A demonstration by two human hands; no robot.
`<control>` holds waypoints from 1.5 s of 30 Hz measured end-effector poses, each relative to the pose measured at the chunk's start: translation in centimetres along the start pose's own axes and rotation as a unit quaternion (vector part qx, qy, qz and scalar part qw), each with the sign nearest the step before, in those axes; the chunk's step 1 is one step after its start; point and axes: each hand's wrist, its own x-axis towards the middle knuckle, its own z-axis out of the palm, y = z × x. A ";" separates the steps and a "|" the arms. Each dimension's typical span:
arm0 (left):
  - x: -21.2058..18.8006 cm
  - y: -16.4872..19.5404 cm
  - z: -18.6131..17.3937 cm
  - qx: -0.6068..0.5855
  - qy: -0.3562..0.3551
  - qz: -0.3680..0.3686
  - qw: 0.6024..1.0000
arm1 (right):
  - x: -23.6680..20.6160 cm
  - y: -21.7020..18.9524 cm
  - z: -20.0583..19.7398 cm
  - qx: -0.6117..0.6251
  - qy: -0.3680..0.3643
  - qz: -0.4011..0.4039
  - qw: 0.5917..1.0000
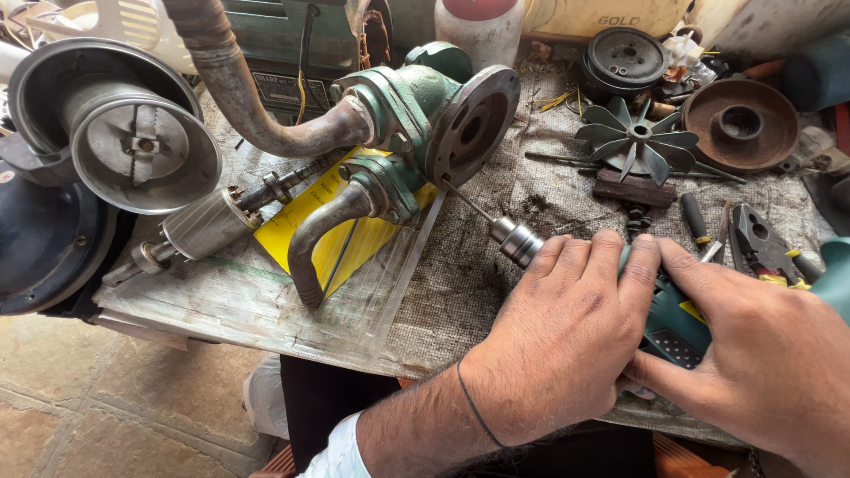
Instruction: The person holds a green water pump housing steady on a cluttered workbench and uses a corded power drill to drill into its flange, repositioning the drill and their grip repeatedly while continuing to bore the hole.
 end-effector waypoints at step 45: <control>-0.1 0.0 0.1 0.000 0.014 0.002 1.000 | 0.1 0.0 0.0 0.010 0.013 -0.015 1.000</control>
